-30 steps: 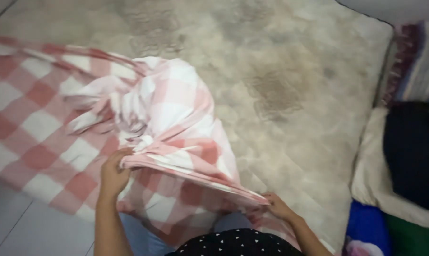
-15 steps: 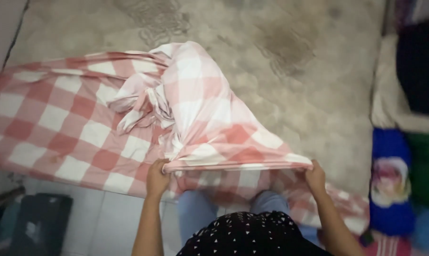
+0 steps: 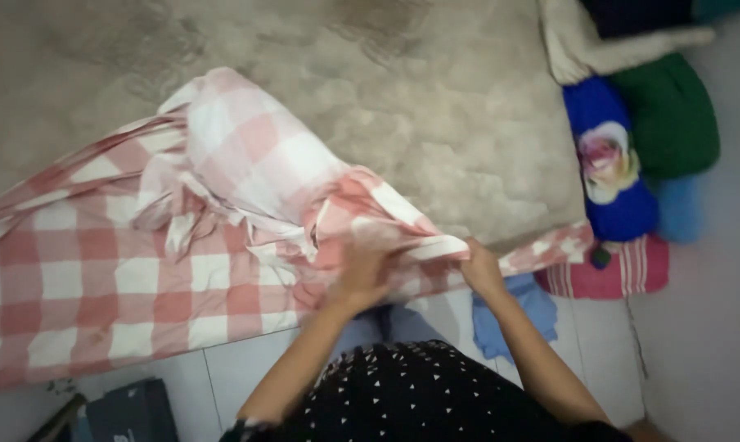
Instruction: Putting a pillowcase on a bolster and folding a small blanket on a mattress.
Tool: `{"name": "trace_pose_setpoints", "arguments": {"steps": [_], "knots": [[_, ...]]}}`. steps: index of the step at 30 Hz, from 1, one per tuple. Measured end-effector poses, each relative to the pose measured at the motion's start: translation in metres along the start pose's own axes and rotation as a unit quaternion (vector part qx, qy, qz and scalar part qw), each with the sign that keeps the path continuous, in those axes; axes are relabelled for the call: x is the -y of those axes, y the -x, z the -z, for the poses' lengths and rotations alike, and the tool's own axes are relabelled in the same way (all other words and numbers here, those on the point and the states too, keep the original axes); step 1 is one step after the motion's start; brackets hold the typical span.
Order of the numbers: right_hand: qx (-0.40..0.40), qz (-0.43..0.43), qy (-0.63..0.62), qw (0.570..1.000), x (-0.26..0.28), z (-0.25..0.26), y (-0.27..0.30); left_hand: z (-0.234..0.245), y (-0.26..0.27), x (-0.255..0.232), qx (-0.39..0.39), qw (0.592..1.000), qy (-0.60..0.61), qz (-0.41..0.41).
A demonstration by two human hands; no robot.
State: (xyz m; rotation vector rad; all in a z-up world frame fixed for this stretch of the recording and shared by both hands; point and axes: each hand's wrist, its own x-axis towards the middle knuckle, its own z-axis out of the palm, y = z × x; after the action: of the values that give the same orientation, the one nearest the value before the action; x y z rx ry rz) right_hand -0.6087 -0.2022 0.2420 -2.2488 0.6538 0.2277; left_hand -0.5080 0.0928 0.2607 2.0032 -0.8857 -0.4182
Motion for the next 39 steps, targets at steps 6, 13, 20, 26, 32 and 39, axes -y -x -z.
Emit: {"name": "trace_pose_setpoints", "arguments": {"steps": [6, 13, 20, 26, 32, 39], "knots": [[0.053, 0.058, -0.033, 0.996, -0.021, 0.022, 0.004, -0.074, -0.099, -0.057, 0.124, 0.986, -0.083, -0.081], [0.015, 0.263, -0.02, 0.965, -0.093, 0.062, -0.006, -0.049, -0.101, -0.037, 0.225, 0.971, -0.03, -0.072], [0.049, -0.012, 0.19, 0.98, -0.252, 0.062, 0.02, -0.064, -0.088, -0.061, 0.254, 0.965, -0.003, -0.062], [0.049, -0.069, 0.187, 0.979, -0.262, 0.037, 0.08, -0.08, -0.077, -0.046, 0.258, 0.962, -0.09, -0.027], [-0.026, -0.074, -0.026, 0.997, -0.14, 0.037, 0.068, -0.038, -0.057, -0.009, 0.145, 0.982, -0.107, 0.052], [0.123, -0.044, -0.379, 0.916, 0.013, 0.035, 0.008, 0.012, 0.0, 0.013, -0.067, 0.992, -0.053, 0.092]]}}
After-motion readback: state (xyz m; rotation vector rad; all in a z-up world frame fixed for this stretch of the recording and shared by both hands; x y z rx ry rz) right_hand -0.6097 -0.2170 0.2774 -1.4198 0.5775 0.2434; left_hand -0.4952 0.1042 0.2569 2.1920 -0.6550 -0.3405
